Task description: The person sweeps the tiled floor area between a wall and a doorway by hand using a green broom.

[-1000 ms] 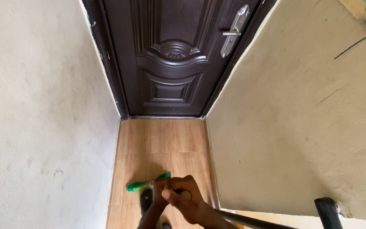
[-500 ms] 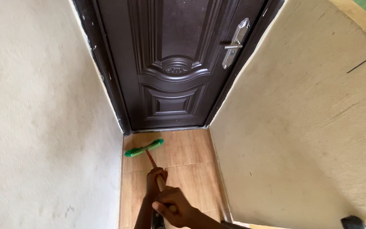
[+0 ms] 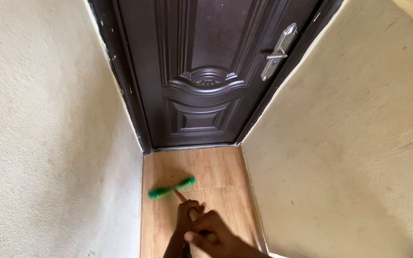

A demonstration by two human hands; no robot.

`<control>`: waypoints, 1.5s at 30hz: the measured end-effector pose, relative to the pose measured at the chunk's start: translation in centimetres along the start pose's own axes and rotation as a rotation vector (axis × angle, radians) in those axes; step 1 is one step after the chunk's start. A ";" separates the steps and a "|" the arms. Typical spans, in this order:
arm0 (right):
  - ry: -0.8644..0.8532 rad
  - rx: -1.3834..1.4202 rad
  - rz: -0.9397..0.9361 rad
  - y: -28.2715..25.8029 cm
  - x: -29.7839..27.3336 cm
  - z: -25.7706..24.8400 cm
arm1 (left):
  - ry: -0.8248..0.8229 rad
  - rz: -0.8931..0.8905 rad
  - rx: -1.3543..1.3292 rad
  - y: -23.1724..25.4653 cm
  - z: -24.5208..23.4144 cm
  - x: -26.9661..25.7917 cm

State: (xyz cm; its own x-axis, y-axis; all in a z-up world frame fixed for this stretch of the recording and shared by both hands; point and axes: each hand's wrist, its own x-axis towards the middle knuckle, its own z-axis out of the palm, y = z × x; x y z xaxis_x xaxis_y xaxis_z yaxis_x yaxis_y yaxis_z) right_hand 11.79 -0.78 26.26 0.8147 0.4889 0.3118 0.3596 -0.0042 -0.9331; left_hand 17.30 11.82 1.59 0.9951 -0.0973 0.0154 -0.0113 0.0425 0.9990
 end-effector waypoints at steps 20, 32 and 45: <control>0.148 0.353 0.105 -2.4 4.6 0.1 | 0.001 0.098 0.031 4.0 1.0 -0.1; 0.098 -0.054 0.009 8.7 9.1 6.5 | 0.103 0.076 0.049 1.8 -9.1 9.1; 0.049 0.081 0.100 2.4 9.7 2.3 | 0.010 0.047 0.039 0.3 -4.3 6.2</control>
State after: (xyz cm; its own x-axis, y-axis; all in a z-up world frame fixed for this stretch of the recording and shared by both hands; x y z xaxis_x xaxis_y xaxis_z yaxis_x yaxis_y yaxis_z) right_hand 19.49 5.96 26.67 0.8669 0.4460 0.2228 0.2387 0.0210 -0.9709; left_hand 23.87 15.50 1.81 0.9943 -0.0860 0.0625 -0.0620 0.0076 0.9980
